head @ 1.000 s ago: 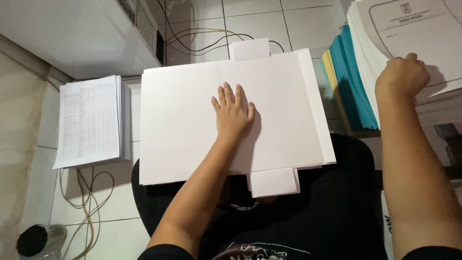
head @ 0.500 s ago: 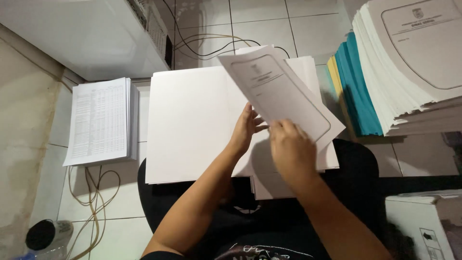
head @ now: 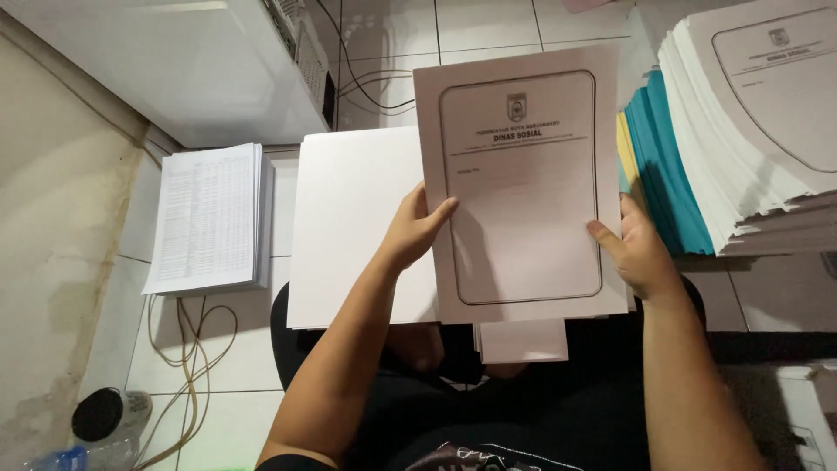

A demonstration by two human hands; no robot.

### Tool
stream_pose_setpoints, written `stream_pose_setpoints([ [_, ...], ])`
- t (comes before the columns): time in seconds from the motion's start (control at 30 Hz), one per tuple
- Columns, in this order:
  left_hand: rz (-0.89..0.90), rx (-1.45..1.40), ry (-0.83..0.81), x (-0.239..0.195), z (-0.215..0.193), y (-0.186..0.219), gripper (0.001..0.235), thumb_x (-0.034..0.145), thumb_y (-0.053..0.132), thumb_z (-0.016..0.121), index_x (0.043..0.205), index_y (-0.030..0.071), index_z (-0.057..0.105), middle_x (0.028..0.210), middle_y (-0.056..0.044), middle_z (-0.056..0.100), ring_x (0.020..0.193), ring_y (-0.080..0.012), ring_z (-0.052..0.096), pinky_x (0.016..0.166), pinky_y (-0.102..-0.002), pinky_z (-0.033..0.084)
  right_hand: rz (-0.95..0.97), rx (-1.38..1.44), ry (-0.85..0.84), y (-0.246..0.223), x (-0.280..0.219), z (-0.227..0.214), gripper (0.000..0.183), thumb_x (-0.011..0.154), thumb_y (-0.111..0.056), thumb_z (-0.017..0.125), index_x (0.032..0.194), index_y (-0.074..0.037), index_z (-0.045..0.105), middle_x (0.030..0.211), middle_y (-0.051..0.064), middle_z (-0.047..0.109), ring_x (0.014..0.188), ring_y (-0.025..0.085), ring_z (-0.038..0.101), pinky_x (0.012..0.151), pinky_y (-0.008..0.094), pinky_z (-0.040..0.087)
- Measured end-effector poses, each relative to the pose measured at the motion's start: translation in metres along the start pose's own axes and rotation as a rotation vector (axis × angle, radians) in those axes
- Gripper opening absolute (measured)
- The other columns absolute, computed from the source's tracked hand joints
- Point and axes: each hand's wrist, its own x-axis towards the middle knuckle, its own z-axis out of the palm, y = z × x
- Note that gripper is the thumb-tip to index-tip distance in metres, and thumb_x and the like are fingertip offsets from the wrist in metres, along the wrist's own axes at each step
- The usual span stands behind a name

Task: Manually assembling document sets by placing printed sheets into folders.

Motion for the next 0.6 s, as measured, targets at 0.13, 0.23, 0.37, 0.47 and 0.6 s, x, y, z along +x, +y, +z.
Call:
stream_pose_setpoints([
  [0.13, 0.158, 0.717, 0.1, -0.004, -0.014, -0.012, 0.054, 0.099, 0.015, 0.065, 0.147, 0.001, 0.045, 0.126, -0.028, 0.064, 0.125, -0.0458, 0.059, 0.1, -0.052, 0.053, 0.025, -0.01, 0.01, 0.045, 0.008, -0.006, 0.041, 0.102, -0.005, 0.058, 0.141, 0.002, 0.048, 0.122, 0.023, 0.065, 0.109, 0.028, 0.061, 0.101, 0.05, 0.046],
  [0.23, 0.241, 1.082, 0.051, -0.005, -0.025, -0.038, 0.047, 0.096, 0.017, 0.069, 0.14, 0.007, 0.057, 0.134, -0.019, 0.063, 0.134, -0.0397, 0.053, 0.112, -0.052, 0.042, 0.139, -0.214, 0.002, 0.04, 0.012, 0.0, 0.049, 0.102, -0.013, 0.061, 0.146, 0.004, 0.046, 0.128, 0.033, 0.061, 0.12, 0.038, 0.058, 0.104, 0.057, 0.044],
  [0.37, 0.18, 1.256, -0.067, -0.015, -0.018, -0.026, 0.047, 0.098, 0.026, 0.065, 0.142, 0.012, 0.059, 0.151, -0.013, 0.054, 0.145, -0.0339, 0.043, 0.121, -0.055, 0.028, 0.24, -0.352, -0.028, 0.023, 0.015, 0.006, 0.053, 0.102, -0.022, 0.064, 0.147, 0.002, 0.05, 0.133, 0.033, 0.06, 0.127, 0.043, 0.056, 0.105, 0.059, 0.044],
  [0.47, 0.193, 1.243, -0.016, -0.014, -0.02, -0.039, 0.043, 0.104, 0.032, 0.053, 0.141, 0.012, 0.06, 0.15, -0.011, 0.056, 0.144, -0.0299, 0.046, 0.122, -0.052, 0.028, 0.293, -0.382, 0.003, 0.006, 0.012, 0.011, 0.055, 0.102, -0.022, 0.064, 0.149, 0.002, 0.049, 0.136, 0.032, 0.059, 0.129, 0.043, 0.055, 0.103, 0.058, 0.045],
  [0.6, 0.239, 1.232, 0.085, -0.015, -0.025, -0.053, 0.04, 0.104, 0.033, 0.053, 0.136, 0.011, 0.064, 0.144, -0.01, 0.061, 0.139, -0.027, 0.052, 0.119, -0.049, 0.035, 0.321, -0.415, 0.025, -0.009, 0.004, 0.022, 0.058, 0.102, -0.021, 0.063, 0.152, 0.004, 0.046, 0.14, 0.031, 0.057, 0.132, 0.043, 0.053, 0.104, 0.059, 0.043],
])
